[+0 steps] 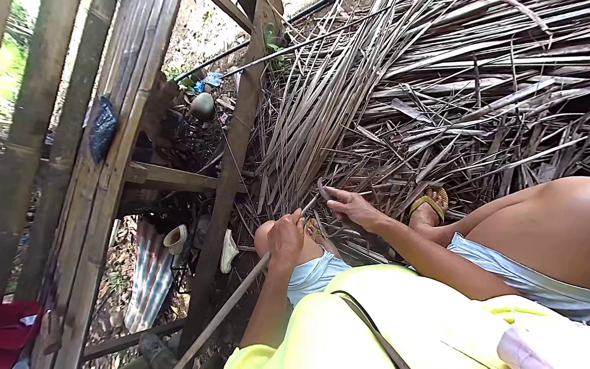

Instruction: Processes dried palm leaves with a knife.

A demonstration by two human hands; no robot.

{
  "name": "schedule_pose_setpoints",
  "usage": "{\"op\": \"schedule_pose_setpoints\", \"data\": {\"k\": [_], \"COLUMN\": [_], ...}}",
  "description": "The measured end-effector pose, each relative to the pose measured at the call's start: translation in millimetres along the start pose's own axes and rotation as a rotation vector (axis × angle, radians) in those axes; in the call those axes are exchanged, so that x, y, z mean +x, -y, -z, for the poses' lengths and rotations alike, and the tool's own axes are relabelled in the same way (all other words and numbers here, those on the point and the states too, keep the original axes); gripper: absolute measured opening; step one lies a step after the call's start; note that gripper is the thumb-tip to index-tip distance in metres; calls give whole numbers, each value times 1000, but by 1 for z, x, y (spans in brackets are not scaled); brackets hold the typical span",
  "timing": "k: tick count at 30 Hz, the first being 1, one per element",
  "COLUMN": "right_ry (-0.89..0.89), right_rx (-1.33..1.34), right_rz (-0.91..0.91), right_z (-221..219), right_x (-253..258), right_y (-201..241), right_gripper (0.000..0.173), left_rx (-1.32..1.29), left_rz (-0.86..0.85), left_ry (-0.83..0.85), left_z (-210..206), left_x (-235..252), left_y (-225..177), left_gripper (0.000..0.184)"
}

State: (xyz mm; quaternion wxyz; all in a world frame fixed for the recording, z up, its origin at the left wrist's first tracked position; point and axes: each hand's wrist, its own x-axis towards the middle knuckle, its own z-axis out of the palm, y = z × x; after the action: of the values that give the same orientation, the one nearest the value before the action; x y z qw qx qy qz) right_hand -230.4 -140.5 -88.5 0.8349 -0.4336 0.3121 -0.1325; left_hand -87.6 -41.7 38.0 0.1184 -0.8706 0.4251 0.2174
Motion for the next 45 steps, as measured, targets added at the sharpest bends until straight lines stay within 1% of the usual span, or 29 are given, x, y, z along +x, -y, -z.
{"op": "schedule_pose_setpoints", "data": {"k": [3,7,9,11,13,16,19,21,23,26,29,32,36,38,41,44,45], "right_ry": [-75,-217,-196,-124,-98,-166,-274,-310,-269,-134,-118,-188,-321,-375,-477,-631,-651], "right_rx": [25,145,179,168,156,210,323,353,318,257,269,326,434,457,478,537,534], "right_rz": [-5,-7,-2,-7,-18,-34,-15,22,30,4,-38,-41,-3,7,66,138,163], "right_z": [4,27,31,24,15,19,39,53,51,31,21,32,59,70,90,110,112], "right_x": [4,10,8,4,4,7,10,9,4,1,4,8,13,14,14,12,10], "right_y": [-7,-5,-2,-1,-2,-5,-5,-3,2,4,-3,-6,-5,3,8,10,12], "right_gripper": [50,50,50,53,53,49,47,46,44,51,50,48,47,48,45,42,40], "left_rx": [26,58,40,36,25,-17,-91,-120,-106,-76,-76,-89,-173,-235,-304,-323,-315], "left_rz": [-40,-45,-53,-42,-46,-88,-113,-93,-61,-38,-89,-136,-123,-127,-135,-84,-52], "left_ry": [-27,-20,-43,-34,-19,-24,-31,-24,-28,-43,-91,-127,-65,-33,-12,-21,-30], "left_z": [-6,-1,-1,0,1,2,2,3,3,1,-3,-7,-3,-2,3,9,12], "left_x": [-5,-14,-16,-15,-15,-20,-24,-26,-25,-22,-23,-27,-32,-34,-35,-33,-30], "left_y": [-1,1,6,7,6,8,18,25,28,25,21,24,31,37,46,60,63], "left_gripper": [36,36,35,35,35,34,32,32,32,33,31,29,28,27,25,22,22]}}
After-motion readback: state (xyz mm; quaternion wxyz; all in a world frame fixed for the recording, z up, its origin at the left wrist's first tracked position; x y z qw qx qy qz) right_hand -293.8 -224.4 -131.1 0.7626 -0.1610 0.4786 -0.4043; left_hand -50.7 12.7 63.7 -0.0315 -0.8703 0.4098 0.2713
